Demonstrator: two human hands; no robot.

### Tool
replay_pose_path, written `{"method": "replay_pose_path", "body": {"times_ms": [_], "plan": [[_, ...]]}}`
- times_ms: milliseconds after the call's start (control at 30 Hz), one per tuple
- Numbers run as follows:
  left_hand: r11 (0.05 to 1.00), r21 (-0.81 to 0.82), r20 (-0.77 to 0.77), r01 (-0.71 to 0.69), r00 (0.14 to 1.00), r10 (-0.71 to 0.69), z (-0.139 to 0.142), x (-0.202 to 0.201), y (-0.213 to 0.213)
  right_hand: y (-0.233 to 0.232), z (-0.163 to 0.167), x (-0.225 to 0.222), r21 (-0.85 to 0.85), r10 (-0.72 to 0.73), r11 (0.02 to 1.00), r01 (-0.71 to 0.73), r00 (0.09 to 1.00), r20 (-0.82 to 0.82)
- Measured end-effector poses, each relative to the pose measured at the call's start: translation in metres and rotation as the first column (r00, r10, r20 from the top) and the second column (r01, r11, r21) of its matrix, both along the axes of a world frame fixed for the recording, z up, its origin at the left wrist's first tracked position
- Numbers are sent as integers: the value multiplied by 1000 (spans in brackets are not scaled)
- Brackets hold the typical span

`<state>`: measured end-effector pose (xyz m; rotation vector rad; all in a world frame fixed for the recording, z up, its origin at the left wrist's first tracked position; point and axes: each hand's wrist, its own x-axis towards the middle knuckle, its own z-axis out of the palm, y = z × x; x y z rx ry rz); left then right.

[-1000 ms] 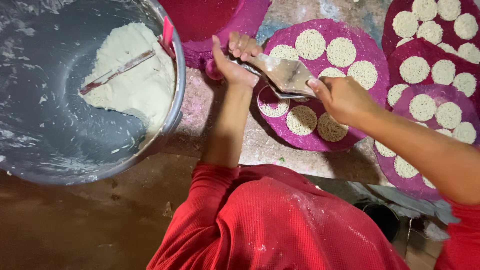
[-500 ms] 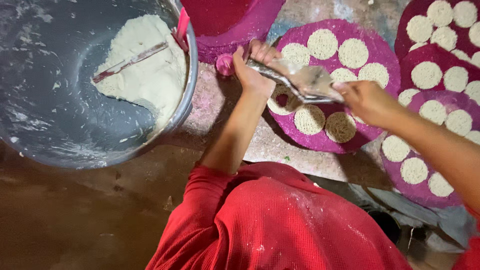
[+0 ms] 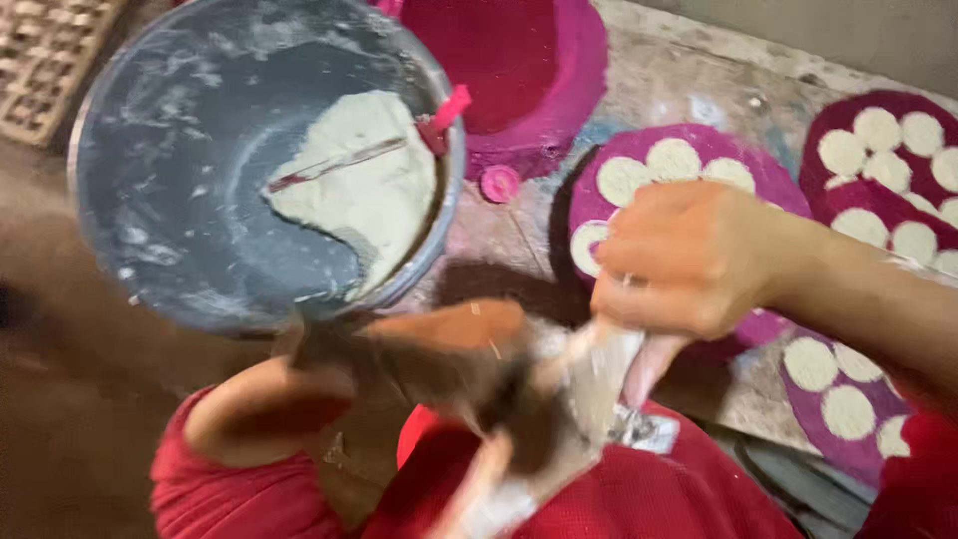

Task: The person uses a manual wooden press tool to form round rice crackers. They scoop dough from a large basin into the press, squeeze the tool over pink mats to deposit round crackers, and refill the press with dough by hand and with a spatula, repeating the cycle.

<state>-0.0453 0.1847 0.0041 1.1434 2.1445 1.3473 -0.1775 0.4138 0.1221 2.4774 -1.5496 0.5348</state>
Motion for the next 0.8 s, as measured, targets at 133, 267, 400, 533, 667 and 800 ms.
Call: {"method": "replay_pose_path", "body": {"times_ms": [133, 267, 400, 533, 667, 800], "plan": [[898, -403, -181, -176, 977, 110, 21, 37, -38, -50, -15, 33, 427, -119, 902, -64, 914, 388], [862, -363, -221, -354, 931, 290, 29, 89, -96, -94, -43, 53, 573, -214, 738, -355, 683, 699], [843, -31, -288, -538, 812, 507, -7, 117, -157, -134, -61, 56, 575, -226, 718, -392, 651, 725], [723, -111, -72, -682, 731, 679, -65, 122, -227, -168, -72, 51, 480, -119, 820, -313, 727, 677], [491, -129, 432, -862, 397, 810, -77, 140, -315, -199, -66, 13, 203, -46, 979, -19, 949, 311], [684, 497, 655, -534, 748, 109, -82, 120, -322, -253, -66, -32, -80, -112, 993, 87, 898, -426]]}}
